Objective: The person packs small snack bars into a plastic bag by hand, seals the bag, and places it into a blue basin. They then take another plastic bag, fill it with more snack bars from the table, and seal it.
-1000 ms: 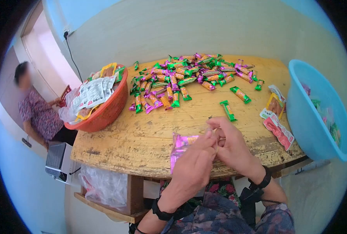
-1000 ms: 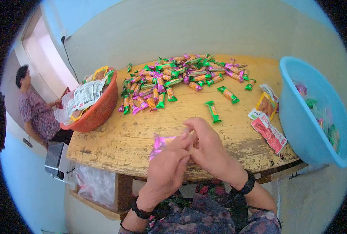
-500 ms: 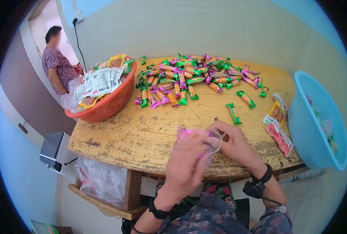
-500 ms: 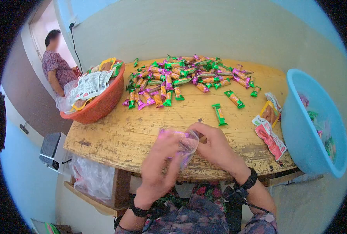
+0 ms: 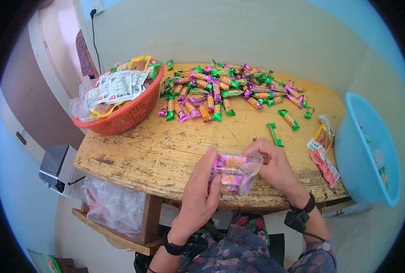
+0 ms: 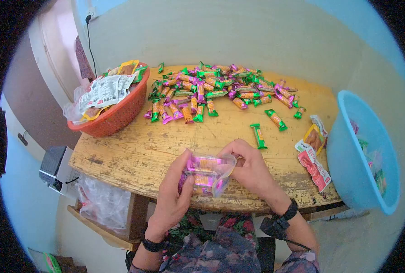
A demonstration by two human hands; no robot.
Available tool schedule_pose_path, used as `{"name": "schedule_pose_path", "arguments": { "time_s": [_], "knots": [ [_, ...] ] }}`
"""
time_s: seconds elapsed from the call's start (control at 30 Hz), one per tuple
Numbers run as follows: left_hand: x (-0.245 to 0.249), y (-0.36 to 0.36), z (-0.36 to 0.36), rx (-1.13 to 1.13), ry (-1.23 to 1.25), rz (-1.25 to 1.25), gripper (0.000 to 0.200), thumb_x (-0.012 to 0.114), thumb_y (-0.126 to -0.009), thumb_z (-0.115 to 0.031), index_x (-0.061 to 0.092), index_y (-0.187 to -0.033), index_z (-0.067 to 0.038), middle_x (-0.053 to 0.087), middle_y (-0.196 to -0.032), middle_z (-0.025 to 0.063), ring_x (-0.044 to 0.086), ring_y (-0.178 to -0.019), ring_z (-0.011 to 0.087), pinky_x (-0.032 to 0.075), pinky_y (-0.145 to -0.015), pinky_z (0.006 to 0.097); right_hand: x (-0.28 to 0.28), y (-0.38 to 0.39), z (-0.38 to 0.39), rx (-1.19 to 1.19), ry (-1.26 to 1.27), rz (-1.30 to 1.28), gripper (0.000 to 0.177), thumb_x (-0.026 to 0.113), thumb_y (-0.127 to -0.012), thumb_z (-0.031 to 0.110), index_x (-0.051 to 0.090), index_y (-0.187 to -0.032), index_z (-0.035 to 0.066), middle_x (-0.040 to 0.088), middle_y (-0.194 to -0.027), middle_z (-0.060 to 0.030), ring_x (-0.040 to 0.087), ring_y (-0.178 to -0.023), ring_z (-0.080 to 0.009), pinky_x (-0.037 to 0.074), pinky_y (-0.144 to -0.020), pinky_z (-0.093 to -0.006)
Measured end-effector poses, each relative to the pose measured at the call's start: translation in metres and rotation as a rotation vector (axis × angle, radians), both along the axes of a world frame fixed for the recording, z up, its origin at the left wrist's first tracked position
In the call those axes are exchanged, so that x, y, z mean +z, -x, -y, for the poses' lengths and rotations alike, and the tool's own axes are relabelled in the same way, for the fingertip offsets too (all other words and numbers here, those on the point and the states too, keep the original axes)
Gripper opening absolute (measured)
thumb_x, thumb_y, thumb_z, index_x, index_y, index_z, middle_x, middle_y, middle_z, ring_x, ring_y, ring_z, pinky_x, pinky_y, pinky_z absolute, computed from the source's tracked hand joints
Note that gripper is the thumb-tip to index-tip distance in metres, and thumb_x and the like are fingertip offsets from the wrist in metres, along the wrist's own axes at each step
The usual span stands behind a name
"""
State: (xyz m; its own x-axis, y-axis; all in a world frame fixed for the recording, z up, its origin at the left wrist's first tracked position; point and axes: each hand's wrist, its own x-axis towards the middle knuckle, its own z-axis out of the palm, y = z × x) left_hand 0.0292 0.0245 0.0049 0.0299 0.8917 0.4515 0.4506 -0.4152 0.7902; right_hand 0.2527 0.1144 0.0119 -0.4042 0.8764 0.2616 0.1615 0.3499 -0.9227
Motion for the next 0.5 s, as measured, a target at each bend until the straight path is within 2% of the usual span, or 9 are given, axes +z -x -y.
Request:
{"name": "schedule_pose_path", "arguments": {
  "time_s": [0.17, 0.27, 0.5],
  "knots": [
    [-0.004, -0.001, -0.002, 0.043, -0.134, -0.106, 0.046, 0.055, -0.101, 0.001, 0.057, -0.147, 0.000, 0.051, -0.155, 0.0268, 0.046, -0.148, 0.0418, 0.037, -0.123, 0.0466, 0.004, 0.001, 0.004, 0.022, -0.123, 0.073, 0.020, 0.082, -0.088, 0.012, 0.075, -0.107, 0.009, 0.061, -0.102, 0.0006, 0.057, -0.086, -0.0063, 0.044, -0.067, -0.0225],
    [-0.003, 0.001, -0.003, 0.100, -0.192, -0.296, 0.045, 0.056, -0.099, 0.002, 0.059, -0.145, 0.001, 0.051, -0.155, 0.0261, 0.047, -0.147, 0.0428, 0.037, -0.123, 0.0483, -0.002, -0.004, 0.003, 0.033, -0.187, 0.060, 0.020, 0.078, -0.091, 0.009, 0.076, -0.111, 0.010, 0.063, -0.105, 0.0007, 0.056, -0.086, -0.0059, 0.043, -0.067, -0.0219],
    [-0.005, 0.004, -0.008, 0.035, -0.155, -0.263, 0.045, 0.060, -0.099, -0.003, 0.060, -0.144, -0.001, 0.051, -0.155, 0.0253, 0.048, -0.146, 0.0430, 0.039, -0.122, 0.0491, 0.010, -0.010, -0.001, 0.088, -0.036, 0.123, 0.018, 0.075, -0.091, 0.007, 0.076, -0.109, 0.010, 0.067, -0.111, 0.0005, 0.058, -0.091, -0.0076, 0.043, -0.069, -0.0234]
  ]
}}
